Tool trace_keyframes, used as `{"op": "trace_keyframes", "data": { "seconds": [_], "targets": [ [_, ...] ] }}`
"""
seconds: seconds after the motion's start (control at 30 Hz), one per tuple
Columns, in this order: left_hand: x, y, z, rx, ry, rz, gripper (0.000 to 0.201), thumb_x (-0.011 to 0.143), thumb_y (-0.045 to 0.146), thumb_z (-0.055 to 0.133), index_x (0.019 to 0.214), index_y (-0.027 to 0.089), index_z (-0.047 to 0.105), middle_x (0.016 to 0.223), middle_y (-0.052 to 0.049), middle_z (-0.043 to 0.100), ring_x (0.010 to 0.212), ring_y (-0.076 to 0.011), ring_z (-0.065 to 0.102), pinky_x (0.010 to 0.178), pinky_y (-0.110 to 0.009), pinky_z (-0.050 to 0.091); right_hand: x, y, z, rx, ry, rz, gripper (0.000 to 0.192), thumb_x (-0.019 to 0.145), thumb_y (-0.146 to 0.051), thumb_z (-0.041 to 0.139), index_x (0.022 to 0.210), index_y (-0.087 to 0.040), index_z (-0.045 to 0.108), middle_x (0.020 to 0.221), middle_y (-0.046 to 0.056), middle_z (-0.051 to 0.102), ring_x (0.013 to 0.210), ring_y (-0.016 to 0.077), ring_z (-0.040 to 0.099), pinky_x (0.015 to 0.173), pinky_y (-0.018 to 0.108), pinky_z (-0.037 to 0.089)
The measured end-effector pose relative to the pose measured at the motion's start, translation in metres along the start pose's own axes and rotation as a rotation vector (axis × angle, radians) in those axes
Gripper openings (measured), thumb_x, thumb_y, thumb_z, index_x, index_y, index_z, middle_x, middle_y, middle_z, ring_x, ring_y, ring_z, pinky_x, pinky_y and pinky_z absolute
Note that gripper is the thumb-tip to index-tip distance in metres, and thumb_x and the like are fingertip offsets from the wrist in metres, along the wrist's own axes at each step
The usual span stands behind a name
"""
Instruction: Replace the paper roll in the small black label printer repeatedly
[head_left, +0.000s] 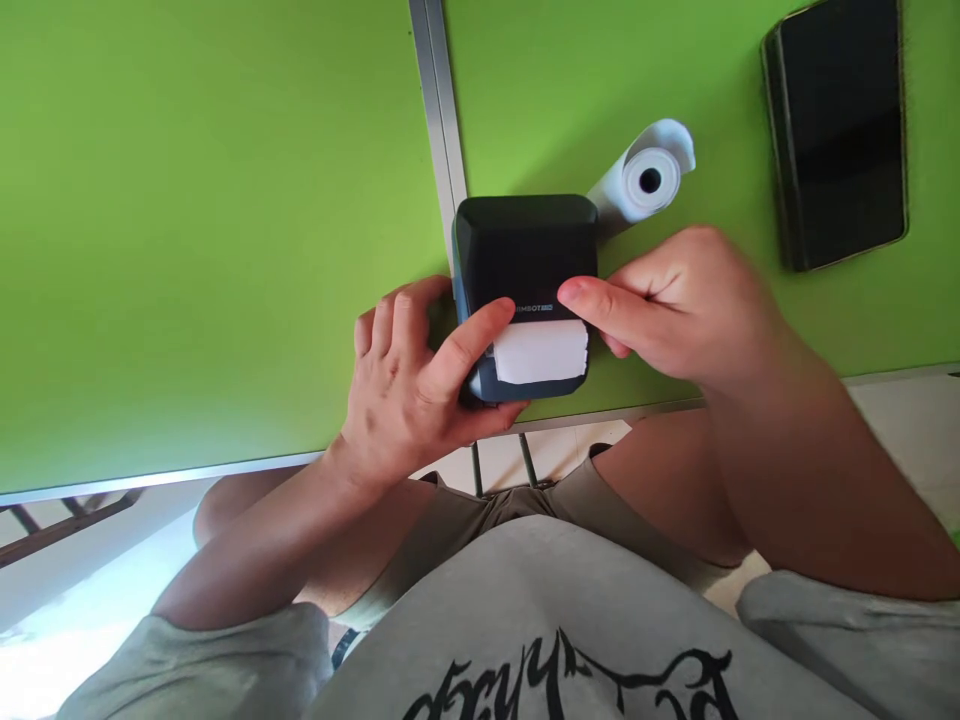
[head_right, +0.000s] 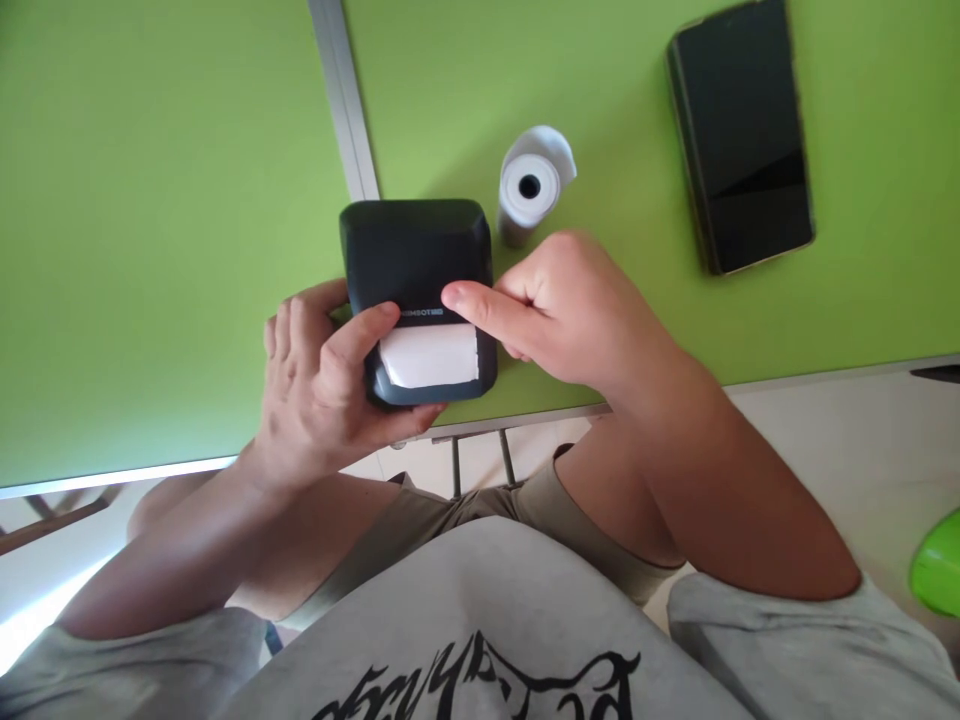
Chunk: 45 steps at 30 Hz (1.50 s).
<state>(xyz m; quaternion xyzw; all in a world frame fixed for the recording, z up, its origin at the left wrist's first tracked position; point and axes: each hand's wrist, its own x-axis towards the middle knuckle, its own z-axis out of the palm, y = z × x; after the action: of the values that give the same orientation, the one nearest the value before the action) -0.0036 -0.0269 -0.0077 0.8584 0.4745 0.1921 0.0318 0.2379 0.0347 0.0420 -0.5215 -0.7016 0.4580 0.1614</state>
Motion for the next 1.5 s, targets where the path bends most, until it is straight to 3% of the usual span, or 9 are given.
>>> {"op": "trace_keyframes", "data": {
  "seconds": [0.27, 0.43, 0.63, 0.73, 1.07, 1.2, 1.33, 1.5],
  "targets": [
    [0.0, 0.005, -0.002, 0.007, -0.058, -0.069, 0.077, 0.087, 0.075, 0.062, 0.15, 0.039, 0.034, 0.138, -0.014, 0.057, 0.115, -0.0328, 0.061, 0.088, -0.047, 0.047, 0.002, 0.004, 0.005, 0.054, 0.036, -0.004, 0.067, 0.089, -0.059, 0.068, 0.04, -0.016, 0.053, 0.03, -0.003, 0.037, 0.03, 0.0011, 0.03, 0.035, 0.023, 0.014],
    [-0.002, 0.003, 0.0, -0.085, -0.008, -0.064, 0.082, 0.083, 0.076, 0.066, 0.149, 0.038, 0.038, 0.14, -0.015, 0.057, 0.117, -0.0354, 0.061, 0.091, -0.048, 0.044, 0.001, 0.008, 0.007, 0.0, 0.065, 0.004, 0.067, 0.092, -0.057, 0.062, 0.04, -0.015, 0.05, 0.033, -0.003, 0.036, 0.032, 0.0017, 0.032, 0.036, 0.022, 0.014],
    [0.002, 0.002, 0.001, -0.094, 0.005, -0.072, 0.115, 0.081, 0.088, 0.056, 0.159, 0.01, 0.024, 0.131, -0.022, 0.064, 0.107, -0.0362, 0.064, 0.085, -0.046, 0.045, -0.001, 0.012, 0.012, -0.011, 0.136, -0.05, 0.07, 0.094, -0.051, 0.058, 0.042, -0.013, 0.03, 0.041, -0.003, 0.021, 0.041, -0.0001, 0.019, 0.045, 0.026, 0.008],
    [0.001, 0.002, 0.001, -0.07, -0.001, -0.09, 0.112, 0.081, 0.092, 0.048, 0.155, 0.009, 0.032, 0.133, -0.023, 0.065, 0.111, -0.0361, 0.065, 0.088, -0.046, 0.047, -0.001, 0.013, 0.013, -0.004, 0.137, -0.078, 0.068, 0.095, -0.048, 0.057, 0.044, -0.013, 0.028, 0.043, -0.003, 0.02, 0.044, 0.0004, 0.018, 0.047, 0.027, 0.008],
    [-0.004, -0.001, -0.007, -0.09, -0.06, -0.105, 0.099, 0.089, 0.085, 0.047, 0.16, 0.018, 0.032, 0.144, -0.018, 0.064, 0.123, -0.0328, 0.067, 0.093, -0.042, 0.051, 0.001, 0.013, 0.011, -0.038, 0.133, -0.101, 0.069, 0.095, -0.048, 0.057, 0.043, -0.013, 0.029, 0.041, -0.002, 0.023, 0.042, 0.0009, 0.022, 0.046, 0.028, 0.011],
    [-0.001, -0.001, -0.011, -0.104, -0.107, -0.127, 0.092, 0.093, 0.082, 0.043, 0.162, 0.024, 0.028, 0.147, -0.013, 0.063, 0.129, -0.0303, 0.065, 0.092, -0.043, 0.053, 0.002, 0.016, 0.01, -0.028, 0.105, -0.137, 0.07, 0.095, -0.051, 0.059, 0.041, -0.014, 0.037, 0.04, -0.001, 0.032, 0.041, 0.0019, 0.029, 0.045, 0.029, 0.013],
    [-0.001, -0.002, -0.01, -0.157, -0.083, -0.124, 0.093, 0.092, 0.081, 0.047, 0.161, 0.021, 0.034, 0.146, -0.015, 0.063, 0.13, -0.0334, 0.064, 0.093, -0.044, 0.053, 0.002, 0.019, 0.01, 0.065, 0.079, -0.165, 0.067, 0.095, -0.051, 0.062, 0.041, -0.015, 0.046, 0.038, -0.001, 0.041, 0.039, 0.0031, 0.034, 0.042, 0.027, 0.016],
    [-0.002, -0.003, -0.005, -0.196, -0.029, -0.109, 0.094, 0.089, 0.079, 0.055, 0.157, 0.016, 0.042, 0.141, -0.018, 0.066, 0.127, -0.0348, 0.066, 0.093, -0.042, 0.051, 0.002, 0.018, 0.008, 0.063, 0.045, -0.265, 0.055, 0.091, -0.031, 0.066, 0.043, -0.014, 0.046, 0.041, -0.002, 0.043, 0.04, 0.0019, 0.034, 0.041, 0.024, 0.017]
  ]
}}
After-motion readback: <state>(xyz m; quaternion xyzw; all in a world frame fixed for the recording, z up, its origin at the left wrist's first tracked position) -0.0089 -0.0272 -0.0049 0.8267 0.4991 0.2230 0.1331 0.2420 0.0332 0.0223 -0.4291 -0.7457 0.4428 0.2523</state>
